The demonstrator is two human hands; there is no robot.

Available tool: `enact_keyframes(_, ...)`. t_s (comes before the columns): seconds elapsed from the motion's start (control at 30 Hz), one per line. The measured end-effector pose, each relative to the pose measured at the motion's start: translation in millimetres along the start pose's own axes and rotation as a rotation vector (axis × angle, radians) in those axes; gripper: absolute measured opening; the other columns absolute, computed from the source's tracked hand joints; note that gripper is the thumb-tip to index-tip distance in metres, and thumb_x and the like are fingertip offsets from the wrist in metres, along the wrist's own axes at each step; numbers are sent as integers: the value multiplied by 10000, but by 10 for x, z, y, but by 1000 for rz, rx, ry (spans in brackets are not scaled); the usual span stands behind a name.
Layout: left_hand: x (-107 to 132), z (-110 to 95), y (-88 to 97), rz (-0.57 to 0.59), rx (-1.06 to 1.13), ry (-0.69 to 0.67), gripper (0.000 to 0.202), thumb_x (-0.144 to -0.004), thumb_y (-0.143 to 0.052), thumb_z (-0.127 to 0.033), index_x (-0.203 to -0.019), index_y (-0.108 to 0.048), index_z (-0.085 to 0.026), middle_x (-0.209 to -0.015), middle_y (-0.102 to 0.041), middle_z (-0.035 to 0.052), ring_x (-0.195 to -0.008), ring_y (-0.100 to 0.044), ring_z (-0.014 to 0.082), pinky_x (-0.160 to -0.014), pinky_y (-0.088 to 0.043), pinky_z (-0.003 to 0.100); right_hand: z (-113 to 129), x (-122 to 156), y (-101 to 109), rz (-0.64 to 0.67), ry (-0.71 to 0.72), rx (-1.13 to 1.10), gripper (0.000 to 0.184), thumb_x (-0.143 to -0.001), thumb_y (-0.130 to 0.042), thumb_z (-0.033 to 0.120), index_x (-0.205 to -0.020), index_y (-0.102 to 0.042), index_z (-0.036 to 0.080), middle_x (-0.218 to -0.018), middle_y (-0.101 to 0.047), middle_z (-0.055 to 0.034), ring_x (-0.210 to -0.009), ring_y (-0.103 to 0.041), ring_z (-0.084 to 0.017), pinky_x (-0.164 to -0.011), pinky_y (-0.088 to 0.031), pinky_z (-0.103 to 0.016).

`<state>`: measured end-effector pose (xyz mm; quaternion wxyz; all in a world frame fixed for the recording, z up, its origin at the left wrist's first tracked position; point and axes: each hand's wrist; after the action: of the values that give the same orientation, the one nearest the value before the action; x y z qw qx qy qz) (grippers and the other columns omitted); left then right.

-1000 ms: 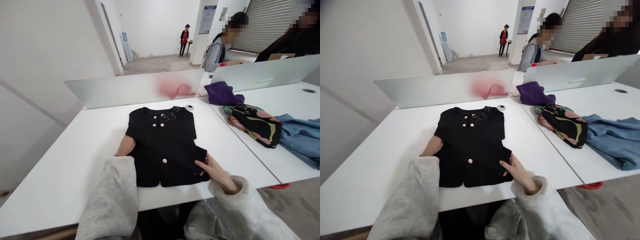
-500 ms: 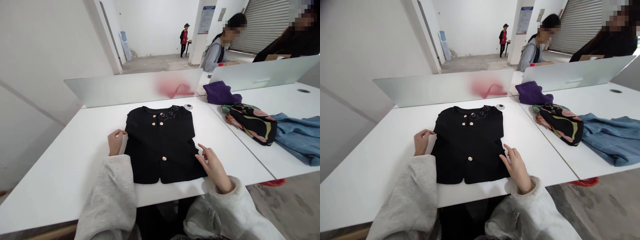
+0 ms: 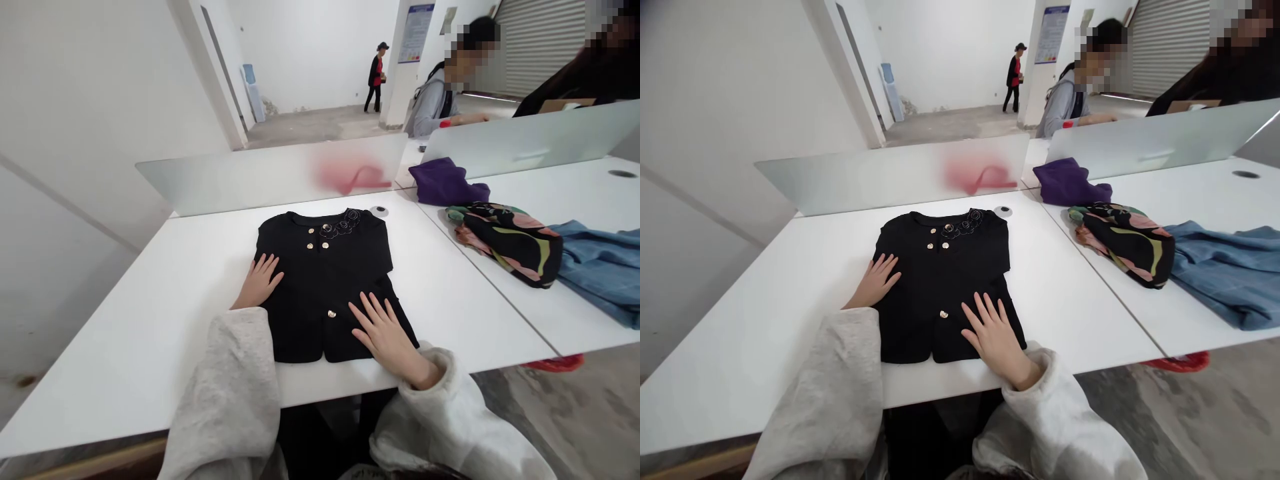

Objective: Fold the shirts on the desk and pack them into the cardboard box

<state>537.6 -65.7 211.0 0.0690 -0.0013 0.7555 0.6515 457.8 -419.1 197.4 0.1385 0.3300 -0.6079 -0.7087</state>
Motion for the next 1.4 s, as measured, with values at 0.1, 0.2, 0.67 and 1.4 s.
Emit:
enact_keyframes(0.1,25,-21,-3,-14,-18,10,634,-945,-225,-498,-1450,-346,-134,-1525,-322,75,-1442,-174,263,-1167,-135,488,-61,12,30,1,10,3,528,-977,-342,438,-1464,-358,235,-1528,-289,-126,-1404,-255,-319,-1081,-308,-547)
enact_keyframes(0.2,70,-92,-26,-41,-37,16,620,-951,-215,-490,-1442,-364,-141,-1513,-348,78,-1436,-198,263,-1165,-148,489,-146,40,61,3,27,2,523,-978,-345,434,-1463,-359,236,-1526,-294,-124,-1405,-256,-312,-1082,-312,-539)
enact_keyframes(0.67,567,-985,453,-84,-135,72,488,-917,-419,-333,-1312,-527,-69,-1429,-444,195,-1384,-282,387,-1129,-153,614,-777,249,663,225,67,-624,508,-936,-435,482,-1412,-433,302,-1478,-395,-62,-1324,-422,-249,-1061,-406,-468)
enact_keyframes(1.4,696,-3190,-358,-16,248,-261,819,-831,-492,-605,-1468,-289,-131,-1537,-255,181,-1422,-156,395,-1125,-178,627,-2015,-1662,-341,-289,-584,-817,660,-836,-473,404,-1424,-351,129,-1355,-482,-202,-1122,-540,-283,-967,-432,-461)
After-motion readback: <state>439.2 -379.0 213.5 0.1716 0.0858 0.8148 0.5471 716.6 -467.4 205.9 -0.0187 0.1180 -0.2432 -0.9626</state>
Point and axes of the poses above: each hand's wrist, its own x-axis away from the middle knuckle, its own y-axis out of the back of the hand, z = x × y
